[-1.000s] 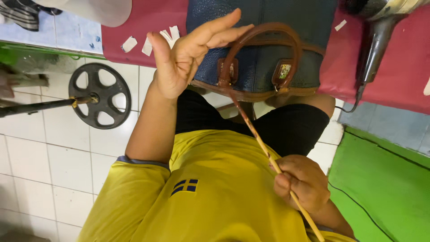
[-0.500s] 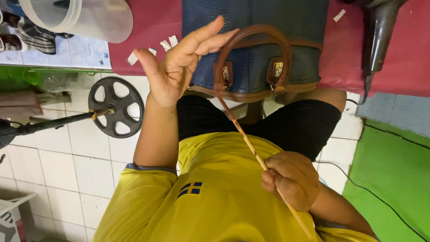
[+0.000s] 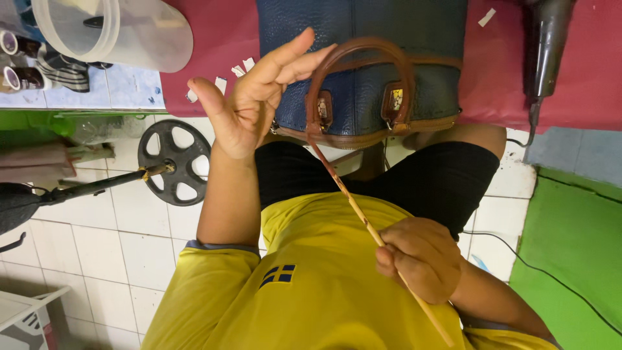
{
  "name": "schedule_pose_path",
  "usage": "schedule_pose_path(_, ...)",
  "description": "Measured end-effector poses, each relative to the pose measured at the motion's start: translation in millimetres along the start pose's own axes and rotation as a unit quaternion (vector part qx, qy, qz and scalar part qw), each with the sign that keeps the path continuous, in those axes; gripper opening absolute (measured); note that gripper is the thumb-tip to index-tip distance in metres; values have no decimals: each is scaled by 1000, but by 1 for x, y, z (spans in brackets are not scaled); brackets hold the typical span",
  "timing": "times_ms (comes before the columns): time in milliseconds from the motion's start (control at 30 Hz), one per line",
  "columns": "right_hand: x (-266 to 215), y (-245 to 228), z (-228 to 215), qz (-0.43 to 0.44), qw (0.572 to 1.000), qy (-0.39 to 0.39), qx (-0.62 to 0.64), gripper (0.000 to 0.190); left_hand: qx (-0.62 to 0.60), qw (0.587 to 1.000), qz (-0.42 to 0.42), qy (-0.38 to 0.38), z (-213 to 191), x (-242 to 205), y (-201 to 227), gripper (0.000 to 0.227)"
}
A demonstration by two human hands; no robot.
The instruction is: The person applies a brown substance to the handles of a blue handbag using a thin stick. They then use a heat gun to dry the handles and continue applying the substance to other parts of the bag.
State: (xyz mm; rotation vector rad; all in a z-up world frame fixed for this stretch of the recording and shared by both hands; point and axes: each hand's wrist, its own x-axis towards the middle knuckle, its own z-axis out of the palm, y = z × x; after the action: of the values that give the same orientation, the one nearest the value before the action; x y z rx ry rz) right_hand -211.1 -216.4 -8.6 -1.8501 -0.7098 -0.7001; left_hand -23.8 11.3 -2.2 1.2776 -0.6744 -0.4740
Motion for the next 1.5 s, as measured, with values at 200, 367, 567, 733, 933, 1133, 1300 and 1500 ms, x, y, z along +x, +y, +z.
schedule_pose_path(200, -5, 1, -2, 14, 1000, -2, 16, 27, -6, 1000, 2, 5, -1, -1, -2, 109)
schedule_pose_path(367, -10, -1, -6, 33, 999, 0, 7, 28, -4, 1000, 15, -7, -5, -3, -6, 109)
schedule_pose_path(567, -44, -9, -13, 185, 981, -58, -23, 27, -11, 1000, 14, -2, -5, -4, -6, 108)
schedule_pose_path(733, -64, 1, -9, 293, 952, -91, 13, 22, -23, 1000, 18, -4, -8, -4, -12, 110)
schedule_pose_path(933, -48, -1, -12, 162, 986, -41, 3, 26, -16, 1000, 19, -9, -7, -5, -10, 111)
schedule_pose_path(1133, -30, -2, -16, 163, 985, -57, -16, 42, -18, 1000, 21, -8, -6, -4, -8, 111)
schedule_pose_path(1300, -28, -1, -14, 186, 982, -36, -28, 40, -18, 999, 27, -12, -7, -3, -9, 112)
schedule_pose_path(1500, -40, 8, 0, 208, 977, -41, -22, 37, -26, 999, 26, -5, -8, -4, -12, 113)
